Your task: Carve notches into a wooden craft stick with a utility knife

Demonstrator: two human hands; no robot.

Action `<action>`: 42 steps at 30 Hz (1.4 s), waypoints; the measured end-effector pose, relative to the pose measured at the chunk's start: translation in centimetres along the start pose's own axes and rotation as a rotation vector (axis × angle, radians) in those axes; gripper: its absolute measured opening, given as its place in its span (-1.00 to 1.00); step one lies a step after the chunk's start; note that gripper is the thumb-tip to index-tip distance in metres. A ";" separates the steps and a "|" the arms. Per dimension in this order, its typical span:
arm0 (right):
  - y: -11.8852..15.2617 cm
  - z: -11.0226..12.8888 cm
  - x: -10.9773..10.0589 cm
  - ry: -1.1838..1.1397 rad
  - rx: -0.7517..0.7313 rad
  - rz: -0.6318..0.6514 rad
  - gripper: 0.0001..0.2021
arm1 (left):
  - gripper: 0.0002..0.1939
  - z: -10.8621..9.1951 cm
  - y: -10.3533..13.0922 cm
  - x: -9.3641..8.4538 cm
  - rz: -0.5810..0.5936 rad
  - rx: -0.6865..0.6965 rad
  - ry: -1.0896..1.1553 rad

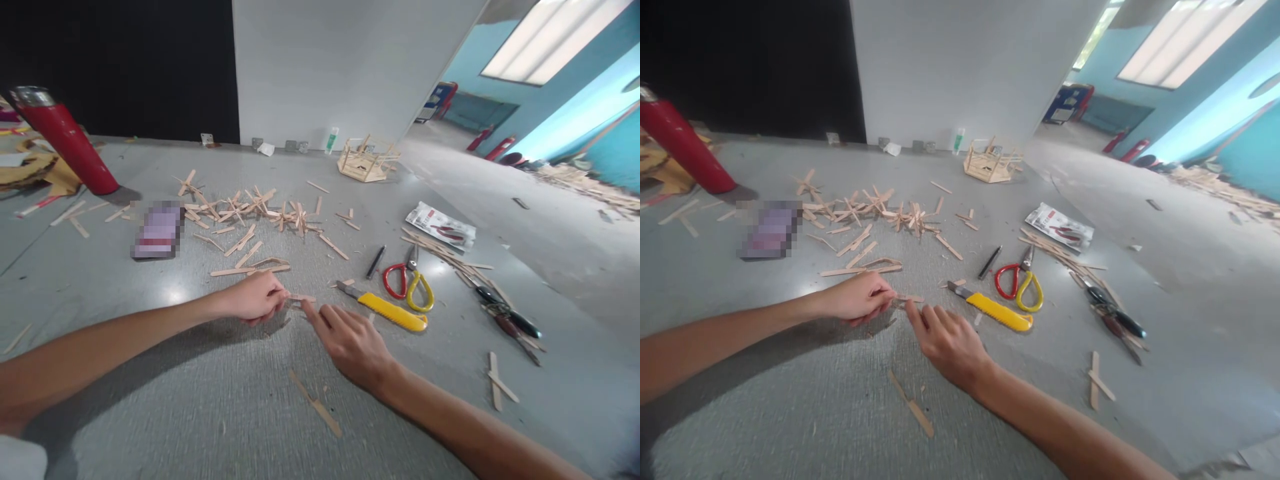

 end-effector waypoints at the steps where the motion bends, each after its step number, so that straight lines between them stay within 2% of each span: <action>1: 0.0 0.0 -0.1 0.001 0.008 -0.012 -0.62 | -0.55 0.0 0.0 0.0 -0.002 0.002 -0.005; 5: -0.1 -0.4 0.3 0.002 0.095 0.014 -0.57 | -0.51 -0.4 0.1 0.1 0.020 0.010 -0.006; 8: -0.1 -0.6 0.7 -0.032 0.105 0.048 -0.54 | -0.52 -0.5 0.1 0.0 0.038 -0.008 0.008; 22: -0.4 -0.4 1.3 -0.059 0.085 0.119 -0.51 | -0.54 -0.6 0.1 0.0 0.032 -0.033 0.031; 28: -0.6 0.0 1.1 0.019 0.059 0.165 -0.52 | -0.56 -0.3 0.0 0.1 0.051 0.000 0.040; 33: -0.7 0.5 0.2 0.153 0.066 0.147 -0.56 | -0.52 -0.6 0.0 0.0 0.054 0.045 0.029; 38: -0.4 -0.3 0.7 0.045 0.086 0.132 -0.53 | -0.54 -0.7 0.3 0.0 0.042 0.025 0.041; 42: 0.0 -1.2 0.6 -0.037 0.093 -0.015 -0.54 | -0.54 -0.3 0.3 0.3 0.018 -0.012 0.125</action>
Point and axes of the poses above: each hand's wrist, its own y-axis away from the middle knuckle, its own x-axis out of the palm, z = x × y, the point moved 8 cm from there along -y, towards the middle knuckle, and after that the axes turned 8 degrees about -z, right-handed, at the moved point
